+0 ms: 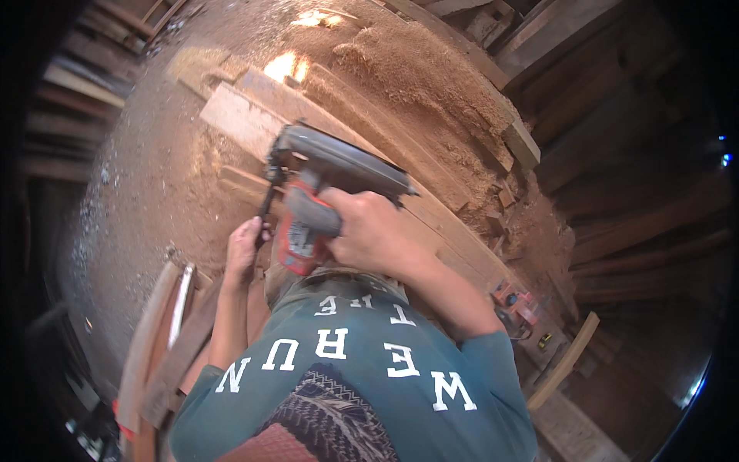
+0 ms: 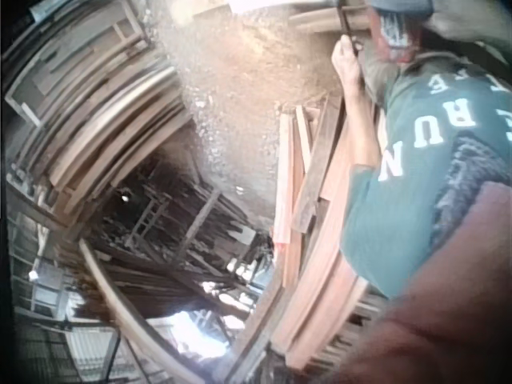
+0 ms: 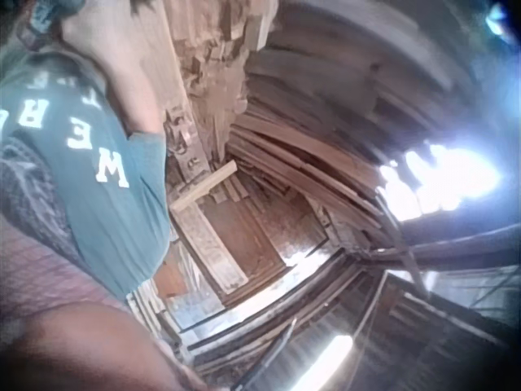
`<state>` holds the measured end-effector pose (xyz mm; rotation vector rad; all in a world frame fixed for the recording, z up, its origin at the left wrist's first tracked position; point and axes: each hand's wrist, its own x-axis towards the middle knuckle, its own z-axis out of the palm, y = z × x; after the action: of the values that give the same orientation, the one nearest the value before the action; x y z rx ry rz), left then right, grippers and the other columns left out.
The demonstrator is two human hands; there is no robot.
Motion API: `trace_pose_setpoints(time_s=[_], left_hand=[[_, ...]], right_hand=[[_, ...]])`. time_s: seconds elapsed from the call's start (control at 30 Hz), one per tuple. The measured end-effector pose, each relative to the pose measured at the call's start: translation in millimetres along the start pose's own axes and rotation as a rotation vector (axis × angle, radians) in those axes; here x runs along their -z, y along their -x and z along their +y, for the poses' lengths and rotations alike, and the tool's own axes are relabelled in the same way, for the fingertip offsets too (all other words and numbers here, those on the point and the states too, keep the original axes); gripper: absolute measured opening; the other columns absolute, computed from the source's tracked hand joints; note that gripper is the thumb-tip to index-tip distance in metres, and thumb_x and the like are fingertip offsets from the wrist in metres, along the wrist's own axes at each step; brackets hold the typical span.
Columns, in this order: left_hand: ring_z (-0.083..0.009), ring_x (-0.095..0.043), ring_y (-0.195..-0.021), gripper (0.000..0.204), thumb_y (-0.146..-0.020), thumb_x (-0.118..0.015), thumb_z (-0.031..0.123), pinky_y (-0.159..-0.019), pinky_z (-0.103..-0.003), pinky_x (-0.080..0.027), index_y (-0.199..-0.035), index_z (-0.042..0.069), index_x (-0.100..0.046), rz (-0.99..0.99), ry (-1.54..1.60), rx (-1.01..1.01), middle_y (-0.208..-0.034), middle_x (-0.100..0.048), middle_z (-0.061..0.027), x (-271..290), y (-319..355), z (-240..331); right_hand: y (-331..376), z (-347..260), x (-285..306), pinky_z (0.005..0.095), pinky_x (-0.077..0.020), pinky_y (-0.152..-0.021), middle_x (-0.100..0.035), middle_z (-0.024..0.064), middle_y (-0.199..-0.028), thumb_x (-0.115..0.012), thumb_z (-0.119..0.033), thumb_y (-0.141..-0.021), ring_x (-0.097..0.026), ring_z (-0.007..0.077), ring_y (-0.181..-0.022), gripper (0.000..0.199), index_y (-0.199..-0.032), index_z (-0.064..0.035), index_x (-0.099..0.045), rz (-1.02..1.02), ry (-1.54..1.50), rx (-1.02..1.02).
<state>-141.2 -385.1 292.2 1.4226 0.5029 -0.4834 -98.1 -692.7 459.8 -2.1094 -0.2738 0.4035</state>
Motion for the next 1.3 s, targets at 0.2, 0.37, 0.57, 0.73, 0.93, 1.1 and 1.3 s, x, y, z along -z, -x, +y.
trace_pose_setpoints(time_s=[0.2, 0.37, 0.57, 0.73, 0.93, 1.1, 1.3], left_hand=[[-0.0139, -0.067, -0.082, 0.037, -0.115, -0.061, 0.033, -0.084, -0.031, -0.054, -0.099, 0.001, -0.072, -0.208, 0.057, 0.155, -0.082, -0.070, -0.0032, -139, 95, -131], [-0.0126, -0.068, -0.081, 0.038, -0.115, -0.060, 0.034, -0.082, -0.030, -0.055, -0.099, 0.001, -0.072, -0.426, -0.073, 0.279, -0.080, -0.070, -0.0027, -208, 143, -184], [-0.0118, -0.067, -0.078, 0.039, -0.115, -0.059, 0.035, -0.077, -0.030, -0.054, -0.099, 0.002, -0.072, -0.384, -0.051, 0.341, -0.078, -0.069, -0.0015, -240, 157, -230], [-0.0120, -0.067, -0.077, 0.040, -0.114, -0.061, 0.037, -0.073, -0.029, -0.053, -0.098, 0.002, -0.072, -0.303, -0.117, 0.323, -0.077, -0.069, -0.0019, -246, 153, -220], [-0.0136, -0.068, -0.079, 0.040, -0.114, -0.061, 0.035, -0.076, -0.030, -0.053, -0.096, 0.002, -0.071, -0.115, -0.081, 0.199, -0.079, -0.068, -0.0031, -251, 136, -229], [-0.0142, -0.068, -0.078, 0.041, -0.114, -0.060, 0.036, -0.075, -0.031, -0.052, -0.093, 0.002, -0.071, 0.018, -0.161, 0.125, -0.078, -0.068, -0.0036, -250, 125, -226], [-0.0159, -0.069, -0.068, 0.046, -0.112, -0.059, 0.034, -0.066, -0.036, -0.055, -0.083, 0.000, -0.071, 0.111, -0.315, -0.128, -0.070, -0.072, -0.0075, -238, 117, -218]], right_hand=[[189, 45, 51, 0.0495, -0.0587, -0.082, -0.076, 0.0249, -0.095, -0.078, -0.008, -0.079, -0.075, 0.0456, -0.093, 0.036, -0.115, -0.0060, -0.075, 0.017, 0.030, -0.279], [290, 76, 73, 0.0473, -0.0583, -0.084, -0.076, 0.0261, -0.096, -0.076, -0.009, -0.081, -0.075, 0.0453, -0.095, 0.033, -0.114, -0.0051, -0.076, 0.077, 0.056, -0.435], [336, 114, 75, 0.0423, -0.0564, -0.082, -0.074, 0.0234, -0.092, -0.077, -0.009, -0.085, -0.071, 0.0365, -0.084, 0.028, -0.112, -0.0019, -0.074, 0.076, 0.055, -0.474], [335, 143, 76, 0.0396, -0.0558, -0.081, -0.073, 0.0207, -0.089, -0.079, -0.010, -0.086, -0.068, 0.0298, -0.079, 0.026, -0.110, -0.0005, -0.074, 0.095, 0.028, -0.344], [321, 172, 68, 0.0427, -0.0563, -0.083, -0.074, 0.0227, -0.094, -0.078, -0.011, -0.088, -0.073, 0.0360, -0.087, 0.023, -0.109, -0.0021, -0.074, 0.088, -0.038, -0.333], [316, 198, 55, 0.0453, -0.0570, -0.083, -0.075, 0.0240, -0.097, -0.078, -0.012, -0.089, -0.075, 0.0425, -0.092, 0.022, -0.108, -0.0034, -0.073, 0.087, -0.018, -0.301], [292, 183, 55, 0.0427, -0.0593, -0.087, -0.077, 0.0247, -0.102, -0.082, -0.012, -0.089, -0.078, 0.0407, -0.100, 0.027, -0.114, -0.0060, -0.076, 0.145, -0.069, -0.215]])
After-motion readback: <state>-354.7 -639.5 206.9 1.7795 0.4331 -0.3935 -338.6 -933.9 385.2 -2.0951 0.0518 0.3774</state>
